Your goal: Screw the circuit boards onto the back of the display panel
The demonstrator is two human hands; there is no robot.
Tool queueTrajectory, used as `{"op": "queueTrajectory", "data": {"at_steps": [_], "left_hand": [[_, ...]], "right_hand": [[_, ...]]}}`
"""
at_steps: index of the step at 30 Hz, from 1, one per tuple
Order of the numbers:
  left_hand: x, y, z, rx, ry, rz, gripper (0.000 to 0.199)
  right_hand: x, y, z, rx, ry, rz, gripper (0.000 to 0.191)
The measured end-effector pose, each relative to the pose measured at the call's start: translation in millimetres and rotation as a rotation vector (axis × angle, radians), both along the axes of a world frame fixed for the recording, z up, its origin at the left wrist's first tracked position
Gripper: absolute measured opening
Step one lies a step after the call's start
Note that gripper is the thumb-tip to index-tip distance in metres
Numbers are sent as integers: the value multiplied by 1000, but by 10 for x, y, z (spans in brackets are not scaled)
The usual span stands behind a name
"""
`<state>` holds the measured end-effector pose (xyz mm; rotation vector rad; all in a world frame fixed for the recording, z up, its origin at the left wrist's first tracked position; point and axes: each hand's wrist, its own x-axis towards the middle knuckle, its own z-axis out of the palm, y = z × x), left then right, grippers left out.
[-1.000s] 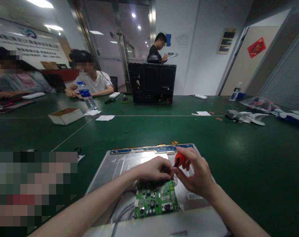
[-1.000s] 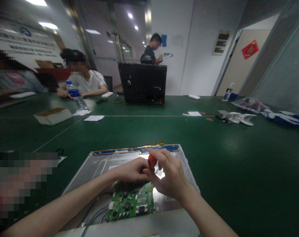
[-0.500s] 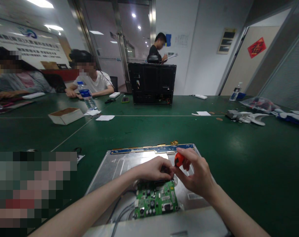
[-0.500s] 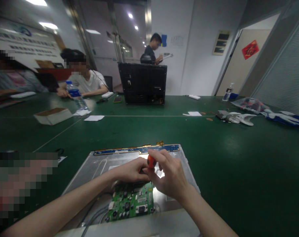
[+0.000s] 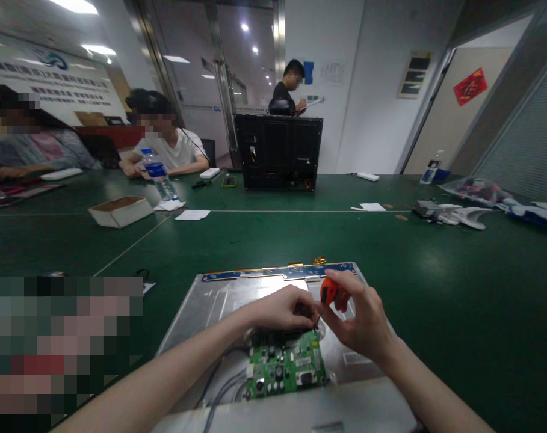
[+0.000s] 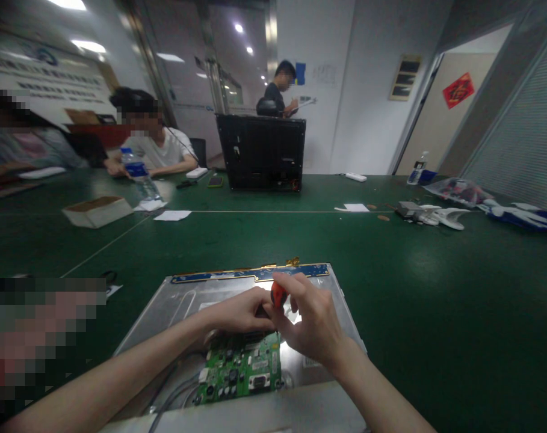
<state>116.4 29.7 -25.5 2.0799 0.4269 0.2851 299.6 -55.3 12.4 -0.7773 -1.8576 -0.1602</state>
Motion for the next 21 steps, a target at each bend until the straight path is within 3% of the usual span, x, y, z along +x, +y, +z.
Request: {"op": "queueTrajectory", "data": {"at_steps": [10, 21], "left_hand": [[1, -1, 0, 4, 10, -5, 9], [3, -10, 31, 26, 7, 10, 1]], "right_hand": [[-9, -46, 39, -16, 12, 11, 48], [13, -12, 17, -21, -14, 21, 45]]}}
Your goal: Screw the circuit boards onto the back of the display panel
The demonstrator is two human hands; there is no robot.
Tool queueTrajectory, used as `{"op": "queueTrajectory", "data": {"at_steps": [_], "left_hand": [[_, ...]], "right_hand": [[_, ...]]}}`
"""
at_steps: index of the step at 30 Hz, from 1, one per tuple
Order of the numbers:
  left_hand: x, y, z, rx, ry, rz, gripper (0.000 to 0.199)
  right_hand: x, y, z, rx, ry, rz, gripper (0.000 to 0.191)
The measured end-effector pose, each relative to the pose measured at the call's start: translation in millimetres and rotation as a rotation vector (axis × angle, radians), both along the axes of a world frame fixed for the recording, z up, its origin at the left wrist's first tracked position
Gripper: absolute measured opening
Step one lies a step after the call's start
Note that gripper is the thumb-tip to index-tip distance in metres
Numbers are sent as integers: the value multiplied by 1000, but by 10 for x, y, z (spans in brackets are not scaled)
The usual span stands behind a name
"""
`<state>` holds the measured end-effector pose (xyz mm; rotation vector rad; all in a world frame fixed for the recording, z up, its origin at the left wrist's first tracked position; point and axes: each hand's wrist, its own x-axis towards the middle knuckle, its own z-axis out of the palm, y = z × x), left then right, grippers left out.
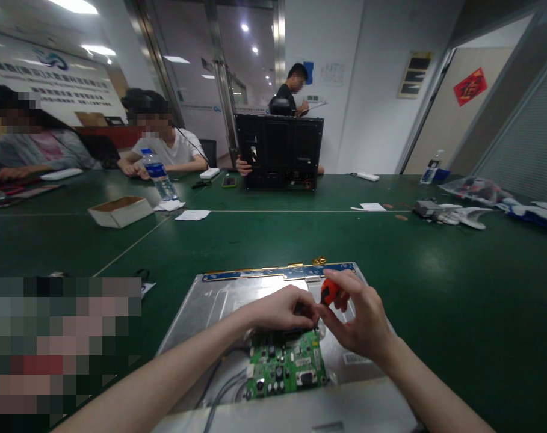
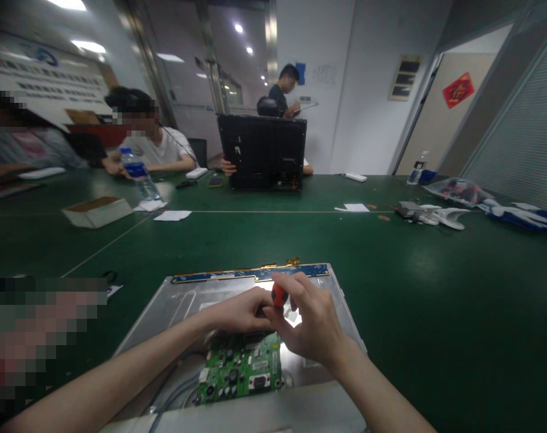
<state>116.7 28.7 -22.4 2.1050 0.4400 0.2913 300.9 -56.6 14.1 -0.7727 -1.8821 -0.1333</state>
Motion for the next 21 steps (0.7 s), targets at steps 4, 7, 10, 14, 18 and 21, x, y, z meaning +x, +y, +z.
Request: {"op": "queueTrajectory", "data": {"at_steps": [4, 7, 10, 14, 18, 21], "left_hand": [[-8, 2, -30, -2, 11, -8, 6], [-8, 1, -43, -1, 14, -7, 9], [-6, 1, -44, 2, 8, -6, 10], [-7, 3, -40, 0, 3, -7, 10], [-5, -2, -27, 3, 4, 1, 10], [-3, -7, -6, 7, 0, 12, 9]], "right_hand": [[-17, -27, 21, -30, 19, 21, 52], [-19, -29, 20, -16, 16, 3, 52], [-15, -18, 11, -24, 22, 15, 51], [-14, -9, -4, -29, 26, 16, 52], [-18, -12, -13, -44, 30, 25, 52], [-18, -9, -10, -47, 33, 29, 51]]}}
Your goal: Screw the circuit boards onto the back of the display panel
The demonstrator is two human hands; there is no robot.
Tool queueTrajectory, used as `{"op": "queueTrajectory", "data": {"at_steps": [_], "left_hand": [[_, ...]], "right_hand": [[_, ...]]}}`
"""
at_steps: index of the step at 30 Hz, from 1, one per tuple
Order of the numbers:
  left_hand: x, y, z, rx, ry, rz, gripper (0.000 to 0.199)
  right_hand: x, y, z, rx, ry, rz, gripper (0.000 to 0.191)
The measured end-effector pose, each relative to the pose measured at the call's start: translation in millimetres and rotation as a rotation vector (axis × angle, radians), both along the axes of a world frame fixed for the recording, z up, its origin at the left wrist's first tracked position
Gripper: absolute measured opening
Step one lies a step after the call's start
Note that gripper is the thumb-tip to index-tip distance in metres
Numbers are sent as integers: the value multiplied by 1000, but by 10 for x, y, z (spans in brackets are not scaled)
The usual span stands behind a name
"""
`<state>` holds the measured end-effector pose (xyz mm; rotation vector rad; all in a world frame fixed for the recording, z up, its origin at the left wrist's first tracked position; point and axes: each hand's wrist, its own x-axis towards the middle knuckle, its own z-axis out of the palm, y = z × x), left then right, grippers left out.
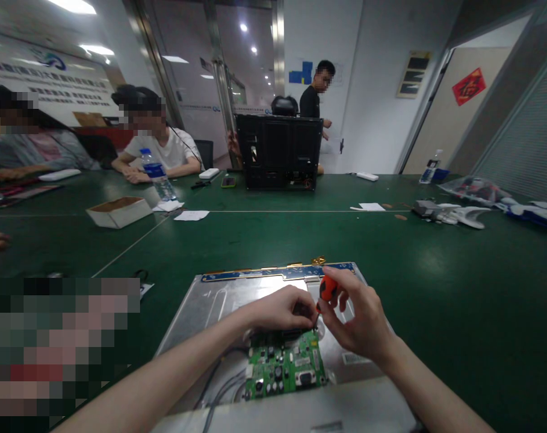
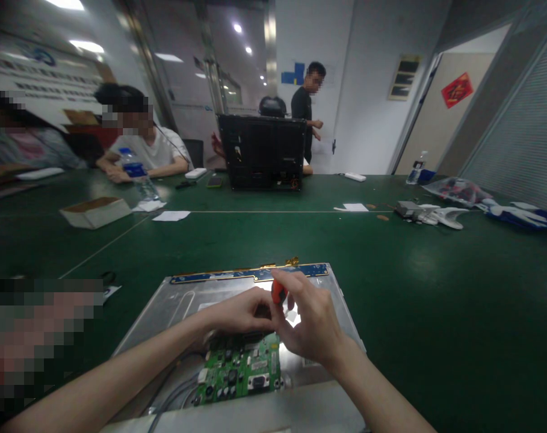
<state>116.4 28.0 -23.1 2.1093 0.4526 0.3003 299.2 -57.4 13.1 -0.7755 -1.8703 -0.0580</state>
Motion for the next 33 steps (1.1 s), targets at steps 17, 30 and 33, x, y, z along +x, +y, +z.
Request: {"op": "queueTrajectory", "data": {"at_steps": [17, 30, 33], "left_hand": [[11, -18, 14, -32, 5, 14, 1], [7, -20, 24, -43, -15, -3, 5], [8, -15, 2, -42, -8, -3, 7]], "right_hand": [[-17, -20, 45, 49, -11, -80, 50], [-1, 1, 25, 29, 3, -104, 45], [-18, -17, 41, 17, -9, -70, 51]]}}
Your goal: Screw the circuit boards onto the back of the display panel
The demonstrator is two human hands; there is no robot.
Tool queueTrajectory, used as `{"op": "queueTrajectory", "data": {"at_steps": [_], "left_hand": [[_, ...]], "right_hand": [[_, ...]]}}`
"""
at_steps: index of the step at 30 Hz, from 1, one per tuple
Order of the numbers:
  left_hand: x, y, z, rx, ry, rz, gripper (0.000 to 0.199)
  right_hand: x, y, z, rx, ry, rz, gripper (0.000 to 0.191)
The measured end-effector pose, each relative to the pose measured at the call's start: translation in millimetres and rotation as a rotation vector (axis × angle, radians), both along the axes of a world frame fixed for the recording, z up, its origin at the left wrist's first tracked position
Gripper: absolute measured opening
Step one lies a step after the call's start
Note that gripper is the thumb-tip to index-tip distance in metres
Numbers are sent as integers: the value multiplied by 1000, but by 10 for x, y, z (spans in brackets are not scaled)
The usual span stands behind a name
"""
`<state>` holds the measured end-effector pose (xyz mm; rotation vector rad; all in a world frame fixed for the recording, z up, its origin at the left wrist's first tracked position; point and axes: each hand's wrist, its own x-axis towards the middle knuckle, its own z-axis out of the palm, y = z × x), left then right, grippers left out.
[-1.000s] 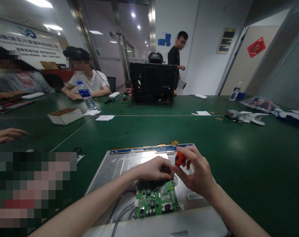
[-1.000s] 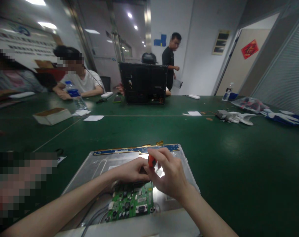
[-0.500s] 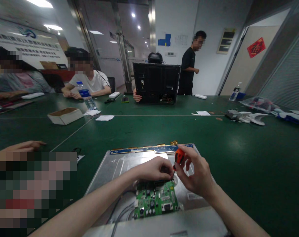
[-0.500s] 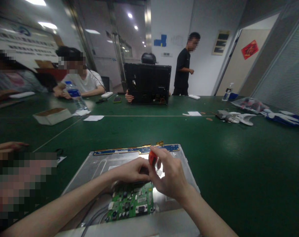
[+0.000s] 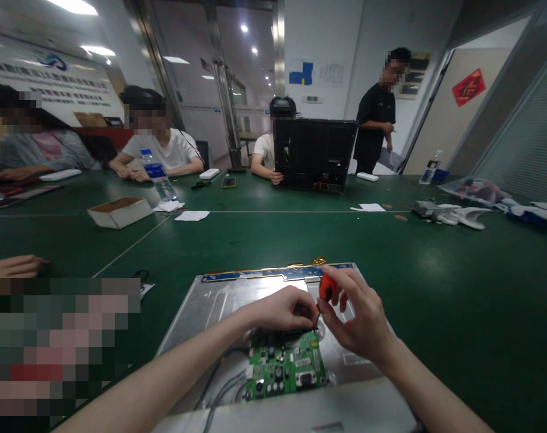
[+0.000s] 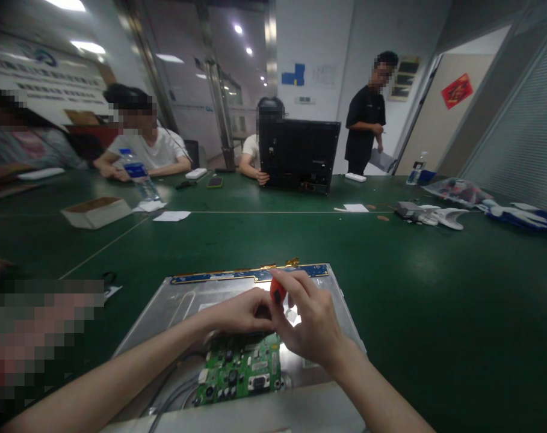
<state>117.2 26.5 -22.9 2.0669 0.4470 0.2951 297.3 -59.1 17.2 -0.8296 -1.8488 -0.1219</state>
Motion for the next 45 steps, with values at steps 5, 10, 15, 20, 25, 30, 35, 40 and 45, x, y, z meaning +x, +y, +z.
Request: {"op": "queueTrajectory", "data": {"at_steps": [5, 10, 15, 20, 25, 30, 35, 40, 45], "left_hand": [[-2, 13, -4, -2, 8, -1, 6], [0, 14, 25, -2, 6, -6, 3], [1, 16, 15, -8, 9, -9, 5], [-3, 15, -12, 8, 18, -2, 4], [-8, 10, 7, 11, 14, -3, 3], [1, 17, 38, 4, 7, -17, 5], [12, 16, 37, 4, 0, -17, 7], [4, 6, 15, 19, -1, 8, 5], [0, 10, 10, 27, 4, 6, 5]], "right_hand": [[-7, -6, 1, 3, 17, 26, 58], [18, 27, -23, 15, 12, 30, 50], [26, 34, -50, 22, 8, -15, 48], [6, 7, -68, 25, 43, -39, 51], [14, 15, -45, 26, 18, -6, 44], [32, 28, -19, 49, 11, -23, 40], [30, 15, -23, 46, -18, -53, 43], [7, 15, -37, 26, 23, 6, 50], [1, 21, -30, 29, 32, 42, 50]]}}
